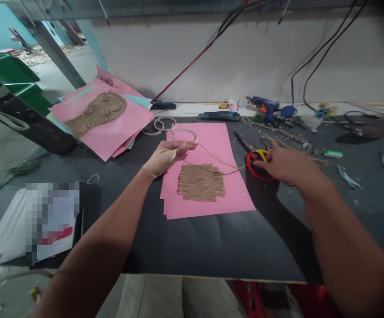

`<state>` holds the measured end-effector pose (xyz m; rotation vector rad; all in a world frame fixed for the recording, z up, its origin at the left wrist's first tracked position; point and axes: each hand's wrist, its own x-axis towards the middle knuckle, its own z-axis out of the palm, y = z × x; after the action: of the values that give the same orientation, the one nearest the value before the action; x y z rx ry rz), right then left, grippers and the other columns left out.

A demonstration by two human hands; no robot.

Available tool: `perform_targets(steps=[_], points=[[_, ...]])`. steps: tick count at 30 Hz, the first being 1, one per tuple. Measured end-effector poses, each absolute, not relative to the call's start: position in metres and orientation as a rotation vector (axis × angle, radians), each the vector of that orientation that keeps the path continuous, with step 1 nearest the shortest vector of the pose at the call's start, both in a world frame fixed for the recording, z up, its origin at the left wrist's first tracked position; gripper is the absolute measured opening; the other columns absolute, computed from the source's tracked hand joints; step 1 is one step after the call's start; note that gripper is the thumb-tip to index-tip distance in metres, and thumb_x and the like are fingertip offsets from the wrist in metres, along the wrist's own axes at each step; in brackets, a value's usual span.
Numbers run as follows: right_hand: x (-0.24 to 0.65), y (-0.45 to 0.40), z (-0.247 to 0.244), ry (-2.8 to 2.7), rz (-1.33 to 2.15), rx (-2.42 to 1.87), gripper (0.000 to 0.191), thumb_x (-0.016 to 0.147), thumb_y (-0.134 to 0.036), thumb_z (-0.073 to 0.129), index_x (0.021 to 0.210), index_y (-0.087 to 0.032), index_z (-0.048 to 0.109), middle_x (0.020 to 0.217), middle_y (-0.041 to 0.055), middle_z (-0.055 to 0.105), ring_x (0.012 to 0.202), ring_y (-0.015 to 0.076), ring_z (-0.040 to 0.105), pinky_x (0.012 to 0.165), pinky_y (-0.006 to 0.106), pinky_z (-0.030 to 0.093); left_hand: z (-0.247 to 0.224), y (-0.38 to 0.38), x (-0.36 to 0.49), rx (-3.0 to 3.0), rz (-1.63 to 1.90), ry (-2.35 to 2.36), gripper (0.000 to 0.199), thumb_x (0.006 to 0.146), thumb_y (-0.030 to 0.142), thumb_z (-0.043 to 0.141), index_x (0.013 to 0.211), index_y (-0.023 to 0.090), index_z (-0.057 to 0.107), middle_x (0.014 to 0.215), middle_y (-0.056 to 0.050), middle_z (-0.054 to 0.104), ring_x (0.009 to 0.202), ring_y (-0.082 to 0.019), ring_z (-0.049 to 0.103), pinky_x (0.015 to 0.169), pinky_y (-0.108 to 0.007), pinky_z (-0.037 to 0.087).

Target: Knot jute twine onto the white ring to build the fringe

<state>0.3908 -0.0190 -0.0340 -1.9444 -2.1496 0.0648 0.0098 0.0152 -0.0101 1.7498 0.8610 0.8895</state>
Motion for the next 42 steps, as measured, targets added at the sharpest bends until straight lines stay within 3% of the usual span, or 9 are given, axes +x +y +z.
perform_targets(steps=[3,6,8,12,18,28,34,37,42], points=[[0.384,-0.021,-0.032,-2.101,-0.039,-2.232,0.039,0.080,-0.058,0.069,0.065,-0.023,0.060,0.047,0.0043,0.051,0.043,0.0244,0.052,0.047,0.039,0.040,-0.011,0.017,0.008,1.790,0.901,0.895,0.058,0.085,0.070,0.060,0.095,0.016,0.079,0.118,-0.017,0.074,0.113,-0.026,0.069,0.087,-0.038,0.061],[0.361,-0.028,-0.016,-2.049,-0.102,-2.257,0.031,0.081,-0.048,0.072,0.078,-0.018,0.066,0.066,0.0149,0.064,0.063,0.0336,0.063,0.054,0.042,0.044,-0.014,0.019,0.006,1.852,0.879,0.944,0.050,0.085,0.063,0.064,0.084,0.015,0.078,0.102,-0.015,0.077,0.097,-0.024,0.073,0.082,-0.037,0.062],[0.339,-0.033,-0.005,-2.023,-0.134,-2.055,0.024,0.087,-0.038,0.067,0.092,-0.015,0.068,0.088,0.0204,0.069,0.082,0.0361,0.066,0.066,0.045,0.048,-0.017,0.020,0.006,1.910,0.869,0.978,0.042,0.085,0.056,0.068,0.078,0.015,0.077,0.092,-0.012,0.077,0.085,-0.021,0.072,0.076,-0.035,0.061],[0.293,-0.043,-0.002,-2.116,0.056,-1.470,0.021,0.094,-0.035,0.061,0.107,-0.019,0.068,0.104,0.0126,0.072,0.102,0.0301,0.064,0.088,0.044,0.050,-0.020,0.021,0.008,2.012,0.876,1.006,0.035,0.082,0.049,0.072,0.070,0.016,0.075,0.081,-0.010,0.073,0.073,-0.018,0.067,0.070,-0.034,0.057],[0.260,-0.051,-0.019,-2.191,0.273,-1.252,0.025,0.089,-0.034,0.073,0.109,-0.020,0.067,0.097,0.0083,0.072,0.099,0.0273,0.062,0.088,0.041,0.049,-0.013,0.017,0.010,1.954,0.877,1.003,0.041,0.084,0.054,0.069,0.076,0.015,0.077,0.084,-0.010,0.073,0.075,-0.019,0.067,0.071,-0.033,0.055],[0.259,-0.047,-0.027,-2.136,0.295,-1.221,0.008,0.094,-0.023,0.064,0.087,-0.020,0.066,0.088,0.0055,0.067,0.085,0.0218,0.059,0.077,0.035,0.046,-0.005,0.014,0.011,1.951,0.890,0.791,0.057,0.089,0.067,0.057,0.087,0.015,0.080,0.095,-0.013,0.076,0.100,-0.024,0.070,0.097,-0.037,0.053],[0.255,-0.049,-0.027,-2.125,0.280,-1.155,0.018,0.091,-0.032,0.071,0.104,-0.022,0.066,0.106,0.0080,0.070,0.100,0.0260,0.060,0.090,0.041,0.046,-0.001,0.011,0.013,1.899,0.925,0.734,0.064,0.089,0.074,0.050,0.086,0.017,0.080,0.099,-0.013,0.078,0.103,-0.025,0.070,0.091,-0.037,0.054],[0.253,-0.050,-0.026,-2.107,0.333,-1.106,0.008,0.095,-0.030,0.065,0.095,-0.023,0.068,0.099,0.0059,0.072,0.096,0.0236,0.063,0.089,0.039,0.047,0.001,0.010,0.013,1.899,0.915,0.668,0.065,0.090,0.074,0.048,0.090,0.018,0.080,0.102,-0.013,0.078,0.104,-0.025,0.069,0.085,-0.035,0.056],[0.253,-0.053,-0.020,-1.901,0.576,-1.189,0.013,0.098,-0.031,0.059,0.093,-0.021,0.065,0.084,0.0026,0.072,0.079,0.0182,0.066,0.073,0.031,0.049,0.000,0.011,0.011,1.892,0.872,0.735,0.065,0.089,0.074,0.050,0.089,0.017,0.080,0.100,-0.013,0.077,0.102,-0.024,0.069,0.083,-0.033,0.056]])
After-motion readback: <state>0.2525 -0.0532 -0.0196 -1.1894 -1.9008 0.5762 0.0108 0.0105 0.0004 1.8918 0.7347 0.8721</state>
